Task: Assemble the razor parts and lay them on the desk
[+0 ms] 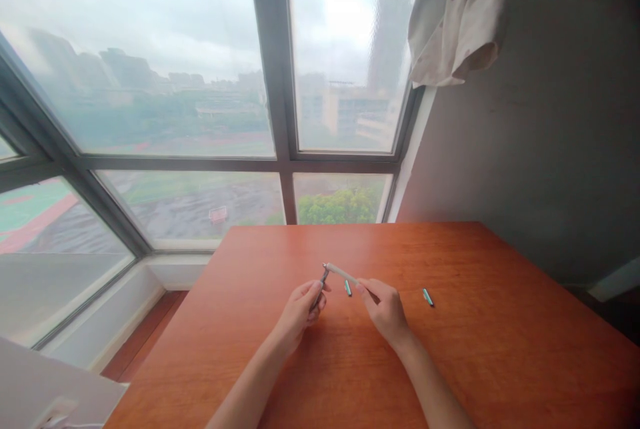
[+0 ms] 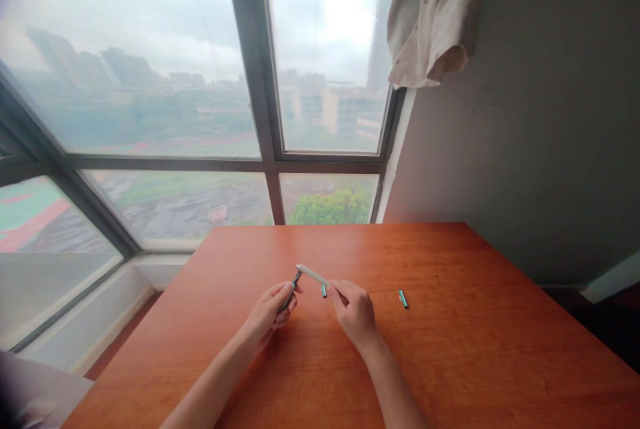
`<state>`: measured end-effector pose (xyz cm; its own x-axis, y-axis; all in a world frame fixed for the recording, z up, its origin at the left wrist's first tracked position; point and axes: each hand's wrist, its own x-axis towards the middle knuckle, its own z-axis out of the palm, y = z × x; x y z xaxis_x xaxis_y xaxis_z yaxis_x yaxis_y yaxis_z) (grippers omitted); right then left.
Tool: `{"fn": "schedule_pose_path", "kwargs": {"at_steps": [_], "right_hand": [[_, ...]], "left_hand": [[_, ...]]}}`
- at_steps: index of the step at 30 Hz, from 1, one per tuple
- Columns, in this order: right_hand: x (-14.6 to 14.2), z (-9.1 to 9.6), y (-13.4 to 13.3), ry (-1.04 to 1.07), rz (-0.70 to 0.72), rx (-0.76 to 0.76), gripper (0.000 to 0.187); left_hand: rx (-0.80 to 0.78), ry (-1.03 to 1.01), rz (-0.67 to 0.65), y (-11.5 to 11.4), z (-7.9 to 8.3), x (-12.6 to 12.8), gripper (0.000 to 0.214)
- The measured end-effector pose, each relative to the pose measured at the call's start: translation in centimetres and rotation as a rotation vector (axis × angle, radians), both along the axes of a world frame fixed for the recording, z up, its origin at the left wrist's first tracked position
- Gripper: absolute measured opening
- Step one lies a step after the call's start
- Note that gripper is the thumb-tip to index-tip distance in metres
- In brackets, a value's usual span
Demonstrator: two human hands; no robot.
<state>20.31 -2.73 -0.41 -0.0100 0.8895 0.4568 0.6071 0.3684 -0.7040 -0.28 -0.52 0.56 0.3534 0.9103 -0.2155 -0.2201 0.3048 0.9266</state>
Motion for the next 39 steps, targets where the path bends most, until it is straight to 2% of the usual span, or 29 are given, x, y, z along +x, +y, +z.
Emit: {"fn": "schedule_pose_path", "kwargs": {"at_steps": [5, 9, 16, 22, 31, 39], "right_hand": [[0.14, -0.11, 0.11, -0.01, -0.056, 0.013, 0.034], [0.0, -0.03, 0.01, -0.022, -0.022, 0.011, 0.033], [-0.04, -0.38, 0.18, -0.049, -0.074, 0.053, 0.031], [-0.14, -0.34, 0.12, -0.041, -0.034, 0.059, 0.028], [-0.06, -0.41, 0.12, -0.066, -0.069, 0.039, 0.027], [-0.15, -0.55, 0.21, -0.035, -0.032, 0.018, 0.03]], "left_hand": [[0.016, 0.008, 0.057, 0.12, -0.18, 0.06, 0.038], [0.029, 0.002, 0.082, 0.1, -0.19, 0.12, 0.039], [-0.014, -0.021, 0.078, -0.09, 0.25, 0.13, 0.036], [-0.007, -0.046, 0.068, -0.05, -0.03, 0.08, 0.036], [-0.014, -0.065, 0.057, -0.13, 0.18, 0.1, 0.036], [-0.003, -0.048, 0.044, -0.27, 0.07, 0.13, 0.039]]}}
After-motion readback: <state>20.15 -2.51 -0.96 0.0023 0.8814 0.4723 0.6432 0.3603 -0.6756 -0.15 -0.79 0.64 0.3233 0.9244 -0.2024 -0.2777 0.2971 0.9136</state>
